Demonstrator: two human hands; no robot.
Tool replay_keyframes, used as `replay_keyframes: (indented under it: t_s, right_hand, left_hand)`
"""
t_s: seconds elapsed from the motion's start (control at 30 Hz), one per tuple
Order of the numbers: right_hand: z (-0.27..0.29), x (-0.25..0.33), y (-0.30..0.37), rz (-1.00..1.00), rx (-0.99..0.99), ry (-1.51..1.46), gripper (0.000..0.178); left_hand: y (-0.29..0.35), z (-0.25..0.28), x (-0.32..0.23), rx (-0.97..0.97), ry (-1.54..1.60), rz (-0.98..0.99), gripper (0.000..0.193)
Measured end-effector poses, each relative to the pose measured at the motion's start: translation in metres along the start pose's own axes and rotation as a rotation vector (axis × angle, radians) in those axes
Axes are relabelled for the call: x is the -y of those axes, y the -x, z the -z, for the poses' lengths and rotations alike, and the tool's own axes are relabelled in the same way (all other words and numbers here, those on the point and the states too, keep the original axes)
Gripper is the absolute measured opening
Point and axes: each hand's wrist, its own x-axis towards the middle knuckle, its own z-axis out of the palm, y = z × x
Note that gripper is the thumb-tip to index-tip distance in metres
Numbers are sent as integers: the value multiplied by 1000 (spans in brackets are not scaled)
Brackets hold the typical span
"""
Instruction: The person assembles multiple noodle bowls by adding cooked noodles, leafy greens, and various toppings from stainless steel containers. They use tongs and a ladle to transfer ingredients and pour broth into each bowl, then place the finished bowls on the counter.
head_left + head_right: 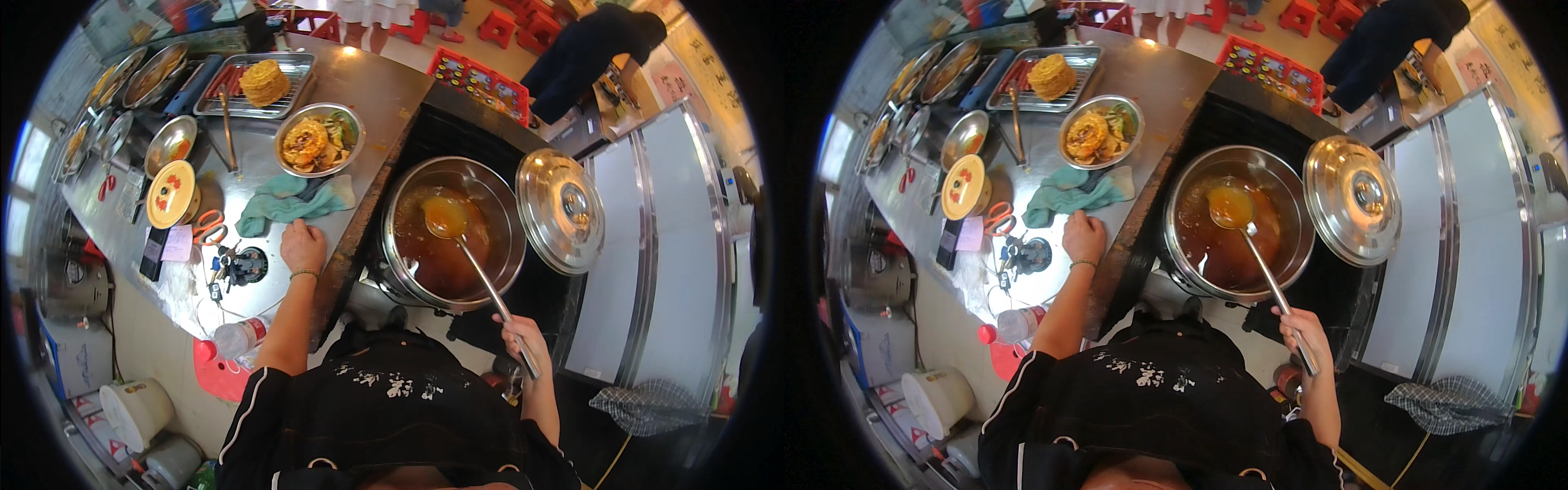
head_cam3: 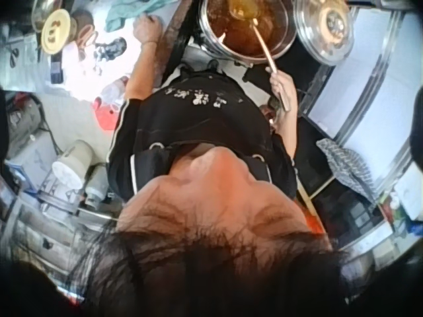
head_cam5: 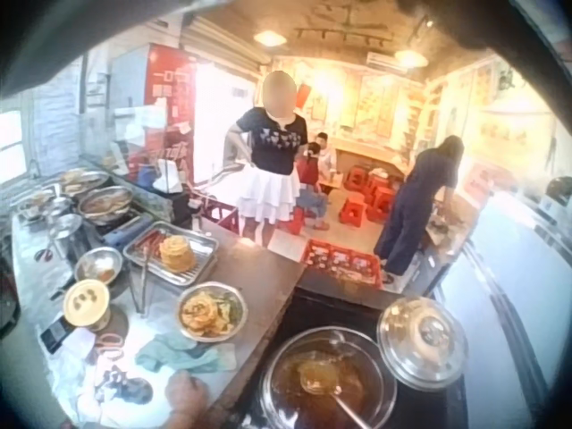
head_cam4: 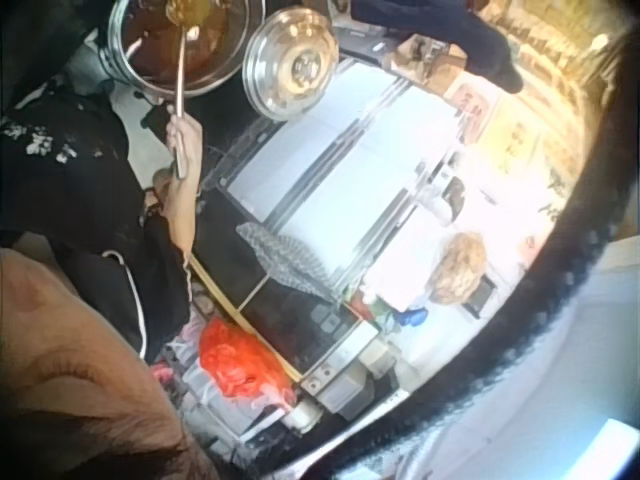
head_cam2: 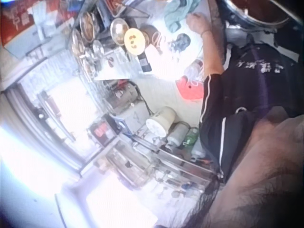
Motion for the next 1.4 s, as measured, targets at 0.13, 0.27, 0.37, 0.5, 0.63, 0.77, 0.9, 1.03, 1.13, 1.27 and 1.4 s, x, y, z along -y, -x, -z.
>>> replay_keyframes:
  t_s: [0.13,0.27,0.37,0.5,0.63,0.77,0.9,1.03,1.13,1.27,1.4]
  right_hand:
    - [-21,17,33,57,29,1,31]
    - [-49,34,46,127,117,-42,36]
    - [-82,46,46,179,193,-71,38]
    - [-116,59,28,203,326,-99,39]
    - [-147,77,5,194,399,-67,38]
    - [-178,101,-18,167,426,100,36]
    - [-189,120,-38,130,402,195,32]
    - [-204,140,-50,97,415,293,30]
    - [-207,149,-58,106,362,375,31]
    - [-210,160,-63,145,320,457,32]
    - [-208,167,-73,147,303,456,32]
  left_hand:
    - [-1,5,1,19,18,14,16]
    - [0,4,6,30,47,19,16]
    - [0,-4,15,18,70,19,16]
    - [1,-8,19,13,162,70,16]
    - [-8,0,16,86,500,281,18]
    - [-43,-25,33,66,874,511,19]
    - [-89,-16,10,222,1285,789,21]
    - [-124,-17,17,322,1387,903,19]
    - [-139,-18,21,386,1465,940,16]
    - [-151,-19,28,456,1489,899,10]
    - [-162,-22,33,517,1494,856,5]
